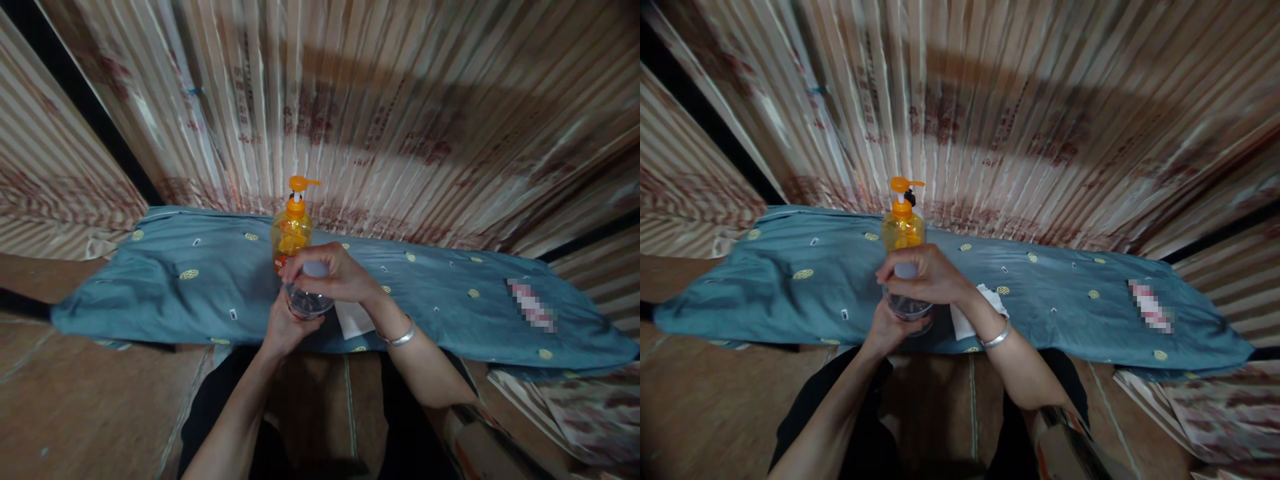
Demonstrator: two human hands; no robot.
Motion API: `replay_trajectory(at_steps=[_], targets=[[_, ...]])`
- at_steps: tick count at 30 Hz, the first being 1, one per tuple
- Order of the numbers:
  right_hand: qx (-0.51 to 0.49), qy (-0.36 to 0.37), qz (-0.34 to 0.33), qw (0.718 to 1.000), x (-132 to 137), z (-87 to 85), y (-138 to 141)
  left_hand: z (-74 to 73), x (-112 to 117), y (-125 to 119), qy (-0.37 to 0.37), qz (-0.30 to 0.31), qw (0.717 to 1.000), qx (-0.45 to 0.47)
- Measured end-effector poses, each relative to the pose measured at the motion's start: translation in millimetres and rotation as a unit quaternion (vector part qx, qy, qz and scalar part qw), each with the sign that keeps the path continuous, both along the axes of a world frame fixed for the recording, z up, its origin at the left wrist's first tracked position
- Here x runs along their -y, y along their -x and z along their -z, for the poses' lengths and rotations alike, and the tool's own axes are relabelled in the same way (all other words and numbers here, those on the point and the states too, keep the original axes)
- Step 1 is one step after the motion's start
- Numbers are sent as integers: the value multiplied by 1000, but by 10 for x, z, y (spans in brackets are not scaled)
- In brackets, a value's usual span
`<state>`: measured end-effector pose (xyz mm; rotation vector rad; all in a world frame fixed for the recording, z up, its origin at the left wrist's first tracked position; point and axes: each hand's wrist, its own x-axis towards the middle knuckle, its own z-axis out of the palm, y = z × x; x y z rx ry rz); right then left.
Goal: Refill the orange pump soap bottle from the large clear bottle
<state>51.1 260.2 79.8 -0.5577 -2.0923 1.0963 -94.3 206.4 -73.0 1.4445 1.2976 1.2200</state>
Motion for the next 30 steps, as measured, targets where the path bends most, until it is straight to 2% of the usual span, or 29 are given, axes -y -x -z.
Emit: replay_trajectory(at_steps=[3, 6, 8, 11, 15, 18, 21, 27, 30], targets=[[-15, 13, -67, 998, -86, -12, -109, -19, -9, 0, 7, 28, 1000, -3], [-9, 5, -68, 998, -139, 5, -132, -31, -15, 11, 14, 37, 999, -8], [1, -17, -15, 1000, -115, 18, -120, -40, -14, 18, 17, 39, 999, -12], [10, -68, 115, 991, 23, 20, -111, -55, -9, 18, 19, 31, 999, -19], [52, -136, 310, 940, 285, -11, -148, -74, -15, 1, 17, 7, 999, -29], [87, -161, 381, 906, 429, -44, -176, -85, -28, -10, 21, 2, 999, -34], [94, -163, 370, 910, 489, -77, -191, -88, -42, -13, 27, 0, 999, -34], [107, -125, 270, 949, 470, -114, -287, -68, -67, -15, 27, 1, 999, -31], [129, -153, 266, 943, 463, -158, -289, -48, -87, -19, 23, -9, 999, -34]])
